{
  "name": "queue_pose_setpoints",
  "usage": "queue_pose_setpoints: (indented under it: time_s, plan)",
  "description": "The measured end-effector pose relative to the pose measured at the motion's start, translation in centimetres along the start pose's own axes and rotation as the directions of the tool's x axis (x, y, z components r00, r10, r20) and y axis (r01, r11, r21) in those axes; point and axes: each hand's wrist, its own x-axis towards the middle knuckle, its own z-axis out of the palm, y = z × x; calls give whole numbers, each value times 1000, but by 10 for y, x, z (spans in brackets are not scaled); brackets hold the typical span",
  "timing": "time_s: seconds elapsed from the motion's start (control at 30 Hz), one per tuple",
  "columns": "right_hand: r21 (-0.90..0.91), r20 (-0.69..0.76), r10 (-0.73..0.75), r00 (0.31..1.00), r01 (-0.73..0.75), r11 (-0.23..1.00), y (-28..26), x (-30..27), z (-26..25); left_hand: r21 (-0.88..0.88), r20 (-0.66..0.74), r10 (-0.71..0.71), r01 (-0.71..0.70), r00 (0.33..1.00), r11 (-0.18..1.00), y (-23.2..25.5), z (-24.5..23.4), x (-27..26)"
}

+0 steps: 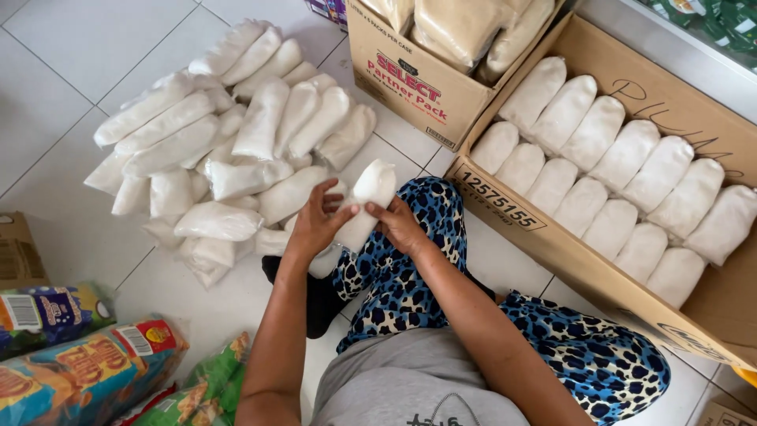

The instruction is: Packing several small plastic bags of white product into a cardboard box on the floor.

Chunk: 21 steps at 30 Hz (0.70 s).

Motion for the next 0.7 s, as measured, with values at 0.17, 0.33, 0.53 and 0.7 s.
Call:
queue_pose_setpoints:
  time_s: [0.17, 0.33, 0.53, 0.7]
  plan:
    - [258, 18, -30, 999, 24, 966, -7, -13, -4, -100, 182, -84, 103, 980, 990, -6, 7, -20]
    - [314, -15, -118, 993, 117, 942, -8, -20, -7, -153, 207, -141, 174, 968, 973, 6, 13, -31]
    - [386, -63, -104, 993, 121, 914, -25, -39, -2, -63, 239, -153, 173, 959, 983, 17, 13, -39]
    - [466, -144, -103, 984, 159, 870, 0, -42, -22, -65, 303, -123, 149, 945, 987, 8, 20, -43]
